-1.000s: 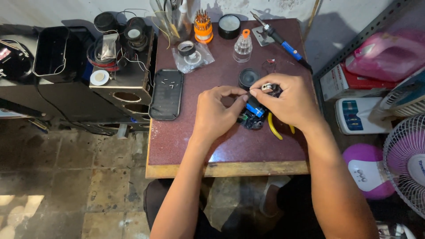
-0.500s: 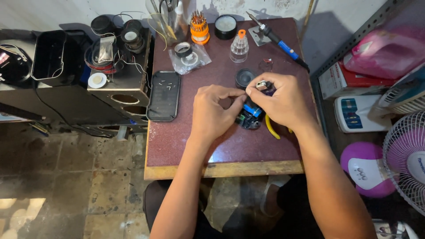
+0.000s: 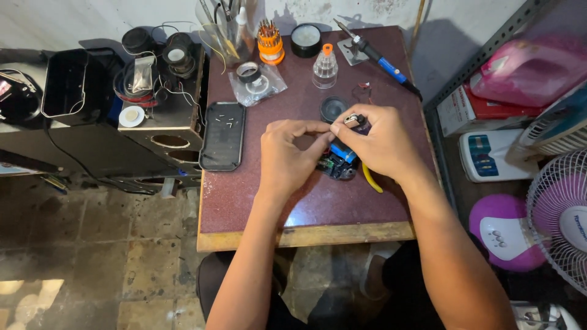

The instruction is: The person works on a small electronic device with exposed wires and a circuit board. They use pliers to manipulate the wires and a lighter to heat a connection point. The person also handles a small speaker component and a lighter.

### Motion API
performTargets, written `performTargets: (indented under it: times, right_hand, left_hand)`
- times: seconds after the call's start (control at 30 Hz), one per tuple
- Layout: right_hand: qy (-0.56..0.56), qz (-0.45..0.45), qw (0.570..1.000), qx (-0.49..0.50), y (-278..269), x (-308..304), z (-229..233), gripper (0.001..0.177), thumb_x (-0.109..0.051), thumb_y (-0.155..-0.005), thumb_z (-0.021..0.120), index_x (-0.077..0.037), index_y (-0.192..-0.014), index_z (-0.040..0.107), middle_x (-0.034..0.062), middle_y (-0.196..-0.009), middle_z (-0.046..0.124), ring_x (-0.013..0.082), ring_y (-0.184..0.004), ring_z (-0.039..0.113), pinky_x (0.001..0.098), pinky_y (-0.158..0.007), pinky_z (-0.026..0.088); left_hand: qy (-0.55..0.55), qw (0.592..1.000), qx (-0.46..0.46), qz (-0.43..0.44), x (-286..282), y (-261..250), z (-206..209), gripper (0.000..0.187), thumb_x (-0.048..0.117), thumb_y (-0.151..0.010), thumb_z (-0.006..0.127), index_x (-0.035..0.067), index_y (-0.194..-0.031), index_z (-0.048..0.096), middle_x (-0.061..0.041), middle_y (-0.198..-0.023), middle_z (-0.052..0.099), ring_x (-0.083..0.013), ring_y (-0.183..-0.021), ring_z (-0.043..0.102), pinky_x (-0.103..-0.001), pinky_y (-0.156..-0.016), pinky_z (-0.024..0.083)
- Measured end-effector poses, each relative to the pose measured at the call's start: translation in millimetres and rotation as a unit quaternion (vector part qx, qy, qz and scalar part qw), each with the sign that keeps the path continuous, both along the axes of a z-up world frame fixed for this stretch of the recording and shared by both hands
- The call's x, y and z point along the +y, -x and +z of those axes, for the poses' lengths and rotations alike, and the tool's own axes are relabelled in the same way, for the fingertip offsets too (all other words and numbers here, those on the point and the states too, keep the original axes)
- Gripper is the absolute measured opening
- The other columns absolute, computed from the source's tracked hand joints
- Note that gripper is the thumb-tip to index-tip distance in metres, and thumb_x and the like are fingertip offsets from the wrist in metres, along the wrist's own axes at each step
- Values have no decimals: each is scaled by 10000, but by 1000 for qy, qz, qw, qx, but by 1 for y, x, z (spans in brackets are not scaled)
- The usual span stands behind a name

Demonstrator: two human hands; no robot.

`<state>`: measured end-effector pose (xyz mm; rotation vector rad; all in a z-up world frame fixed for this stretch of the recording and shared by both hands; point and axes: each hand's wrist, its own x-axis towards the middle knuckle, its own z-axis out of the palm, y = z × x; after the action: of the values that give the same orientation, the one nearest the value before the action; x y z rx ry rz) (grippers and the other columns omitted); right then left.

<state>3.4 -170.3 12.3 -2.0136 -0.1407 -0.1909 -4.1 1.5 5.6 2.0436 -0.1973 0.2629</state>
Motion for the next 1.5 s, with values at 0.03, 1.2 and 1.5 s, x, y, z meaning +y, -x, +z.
performTargets:
  times: [0.03, 1.2, 1.5]
  right_hand:
    - [0, -1, 1000, 0, 0, 0, -2, 84, -92, -839, 744, -110, -903, 796, 52, -721, 730, 118, -758, 666, 295, -684, 530]
    - [349, 48, 905, 241, 24, -41, 40, 501, -344, -828, 789, -23, -1208, 738, 236, -1129, 753, 437, -1096, 705, 538, -930, 551]
    - [417, 41, 873, 249, 28, -15, 39, 602, -342, -820, 775, 18, -1289, 665, 206, -1213, 681, 399, -1140, 685, 513, -943, 558]
  left_hand:
    - [0, 1000, 0, -1, 0, -1, -1, 183, 226, -764, 837, 280, -939, 822, 30, -815, 763, -203, -986, 695, -326, -891, 584]
    - [46, 996, 54, 49, 27, -10, -1, 232, 107, -850, 729, 145, -1062, 815, -79, -839, 796, -231, -830, 779, -364, -790, 612]
    - [-33, 993, 105, 46, 27, -14, -12, 223, 238, -813, 733, 258, -1020, 813, 13, -849, 798, -250, -906, 772, -388, -830, 615]
